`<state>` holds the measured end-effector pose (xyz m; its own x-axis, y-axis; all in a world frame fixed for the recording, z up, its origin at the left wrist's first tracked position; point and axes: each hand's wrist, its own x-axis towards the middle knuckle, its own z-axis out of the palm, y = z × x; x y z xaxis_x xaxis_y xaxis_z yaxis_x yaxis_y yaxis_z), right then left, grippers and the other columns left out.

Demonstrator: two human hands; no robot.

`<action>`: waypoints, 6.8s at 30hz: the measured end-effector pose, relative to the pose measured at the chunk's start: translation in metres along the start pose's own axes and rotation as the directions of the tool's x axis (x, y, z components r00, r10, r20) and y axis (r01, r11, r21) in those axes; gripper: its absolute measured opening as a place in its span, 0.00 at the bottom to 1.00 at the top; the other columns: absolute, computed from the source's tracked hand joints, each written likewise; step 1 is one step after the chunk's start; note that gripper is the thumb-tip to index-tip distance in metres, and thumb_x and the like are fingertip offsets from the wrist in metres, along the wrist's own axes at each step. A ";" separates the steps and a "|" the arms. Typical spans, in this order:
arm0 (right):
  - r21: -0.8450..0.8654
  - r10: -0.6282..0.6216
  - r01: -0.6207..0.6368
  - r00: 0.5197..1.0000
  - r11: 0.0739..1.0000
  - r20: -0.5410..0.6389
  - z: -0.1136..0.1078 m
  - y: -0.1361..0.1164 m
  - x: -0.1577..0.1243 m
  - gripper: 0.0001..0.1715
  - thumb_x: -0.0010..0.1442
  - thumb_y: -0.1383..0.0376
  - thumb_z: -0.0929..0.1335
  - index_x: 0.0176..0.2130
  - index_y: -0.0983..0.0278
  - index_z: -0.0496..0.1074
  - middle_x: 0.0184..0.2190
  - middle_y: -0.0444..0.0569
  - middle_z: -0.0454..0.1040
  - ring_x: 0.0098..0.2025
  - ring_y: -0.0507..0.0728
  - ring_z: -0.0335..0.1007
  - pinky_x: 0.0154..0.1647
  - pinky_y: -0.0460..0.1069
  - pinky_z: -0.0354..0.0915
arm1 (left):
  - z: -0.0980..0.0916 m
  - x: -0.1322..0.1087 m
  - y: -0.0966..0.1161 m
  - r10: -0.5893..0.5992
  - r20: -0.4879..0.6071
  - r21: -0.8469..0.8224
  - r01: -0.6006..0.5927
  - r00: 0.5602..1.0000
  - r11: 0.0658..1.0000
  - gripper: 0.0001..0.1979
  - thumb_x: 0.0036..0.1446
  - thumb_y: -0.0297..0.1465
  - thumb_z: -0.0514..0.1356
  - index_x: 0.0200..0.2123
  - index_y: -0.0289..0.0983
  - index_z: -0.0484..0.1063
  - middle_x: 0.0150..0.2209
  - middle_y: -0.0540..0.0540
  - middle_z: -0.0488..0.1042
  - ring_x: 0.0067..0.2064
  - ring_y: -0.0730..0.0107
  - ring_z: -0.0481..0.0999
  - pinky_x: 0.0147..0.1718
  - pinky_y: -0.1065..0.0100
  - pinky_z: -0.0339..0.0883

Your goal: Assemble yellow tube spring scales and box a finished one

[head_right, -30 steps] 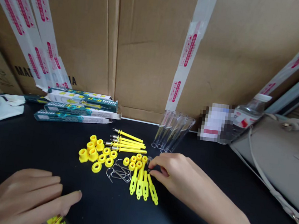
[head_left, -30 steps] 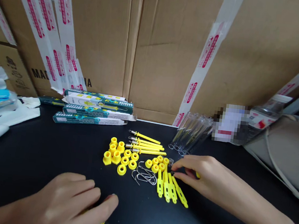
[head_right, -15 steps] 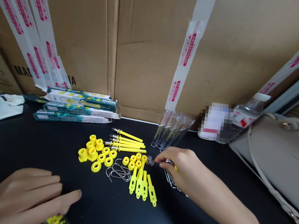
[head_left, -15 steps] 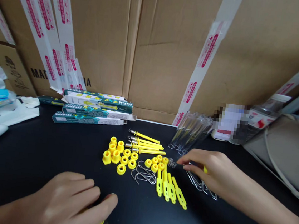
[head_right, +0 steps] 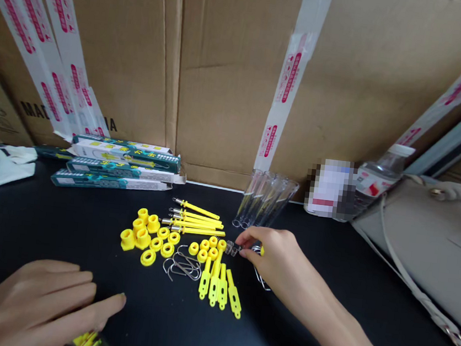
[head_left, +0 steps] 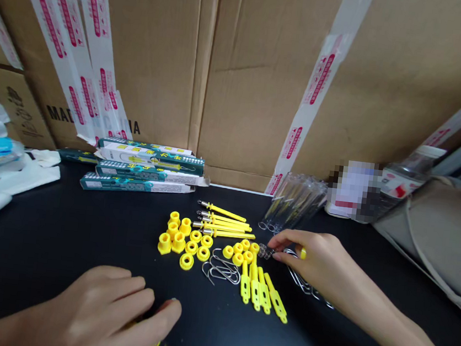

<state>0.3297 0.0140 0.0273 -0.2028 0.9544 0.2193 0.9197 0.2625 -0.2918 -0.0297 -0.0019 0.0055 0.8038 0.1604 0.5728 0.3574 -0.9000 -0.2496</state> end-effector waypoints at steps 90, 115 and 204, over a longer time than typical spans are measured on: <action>-0.024 0.222 -0.221 0.968 0.975 0.120 -0.014 -0.007 0.000 0.12 0.53 0.72 0.76 0.29 0.53 0.84 0.29 0.38 0.87 0.32 0.57 0.85 0.33 0.47 0.73 | -0.005 0.009 -0.003 0.008 0.051 0.019 -0.009 0.999 1.000 0.16 0.71 0.21 0.47 0.47 0.37 0.74 0.23 0.55 0.74 0.21 0.72 0.73 0.24 0.69 0.67; 0.032 0.209 -0.211 0.975 0.977 0.070 -0.003 -0.008 -0.001 0.18 0.50 0.78 0.70 0.36 0.57 0.72 0.25 0.34 0.85 0.28 0.54 0.83 0.33 0.45 0.72 | -0.013 0.014 -0.005 0.032 0.100 0.028 -0.035 0.995 0.999 0.17 0.71 0.20 0.49 0.45 0.35 0.77 0.24 0.54 0.75 0.23 0.74 0.75 0.27 0.72 0.69; 0.100 -0.054 0.071 0.984 0.992 -0.168 0.037 -0.044 0.006 0.12 0.69 0.62 0.68 0.47 0.59 0.82 0.36 0.49 0.72 0.28 0.57 0.76 0.32 0.52 0.72 | -0.012 0.023 -0.004 0.018 0.035 0.051 -0.020 0.999 0.998 0.21 0.75 0.20 0.41 0.43 0.37 0.73 0.22 0.56 0.77 0.20 0.74 0.75 0.21 0.67 0.64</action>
<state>0.2754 0.0132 0.0066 -0.1926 0.9015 0.3875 0.8648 0.3426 -0.3671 -0.0181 0.0002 0.0293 0.8264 0.1580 0.5404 0.3652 -0.8810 -0.3009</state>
